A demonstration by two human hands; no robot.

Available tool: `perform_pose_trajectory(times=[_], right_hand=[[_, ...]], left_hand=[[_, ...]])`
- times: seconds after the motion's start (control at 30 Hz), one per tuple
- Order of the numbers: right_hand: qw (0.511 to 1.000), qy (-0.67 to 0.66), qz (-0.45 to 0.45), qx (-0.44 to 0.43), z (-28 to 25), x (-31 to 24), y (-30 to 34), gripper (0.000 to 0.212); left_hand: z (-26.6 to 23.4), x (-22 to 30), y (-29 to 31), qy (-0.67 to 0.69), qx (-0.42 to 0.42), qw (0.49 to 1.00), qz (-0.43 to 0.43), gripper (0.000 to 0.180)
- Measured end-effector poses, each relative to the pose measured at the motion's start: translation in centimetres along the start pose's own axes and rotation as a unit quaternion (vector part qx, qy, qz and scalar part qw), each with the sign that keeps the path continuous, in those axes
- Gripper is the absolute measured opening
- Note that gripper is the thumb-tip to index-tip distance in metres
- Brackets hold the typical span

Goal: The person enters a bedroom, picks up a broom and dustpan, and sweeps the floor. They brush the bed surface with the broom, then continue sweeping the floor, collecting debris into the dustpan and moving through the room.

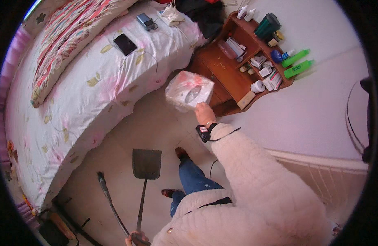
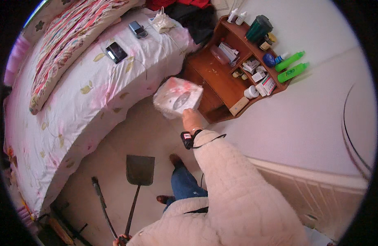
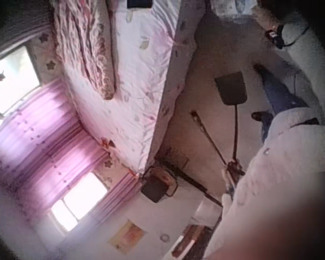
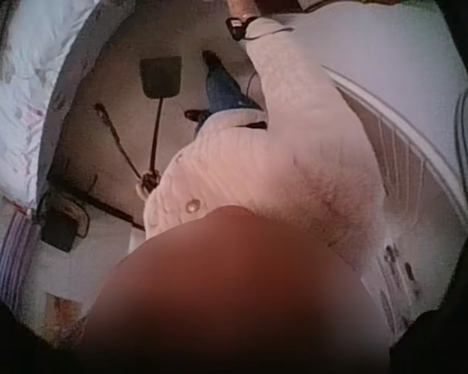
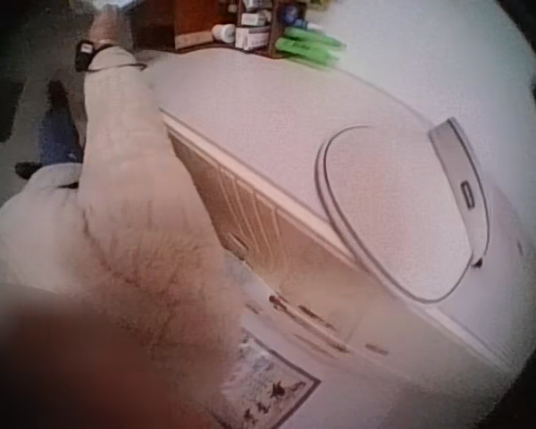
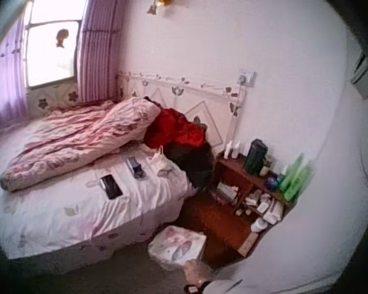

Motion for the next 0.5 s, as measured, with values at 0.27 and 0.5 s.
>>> perform_pose_trajectory(times=[0.27,0.5], right_hand=[[0.988,0.1,0.101,0.065,0.3,4.2,-6.8,0.013],[0.978,0.066,0.192,0.04,0.5,11.2,-11.3,0.039]], left_hand=[[-3.7,1.4,-5.0,-0.003,0.063,0.998,-0.011,0.033],[-9.1,-2.4,-8.7,-0.007,0.231,0.971,-0.056,0.04]])
Point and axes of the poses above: each hand's wrist, its own y-axis away from the middle knuckle, its own z-axis out of the palm, x = y × z, the point moved 4 cm from there along -y, towards the middle knuckle, and after that the axes turned 1 degree about x, right-handed, at the moved point
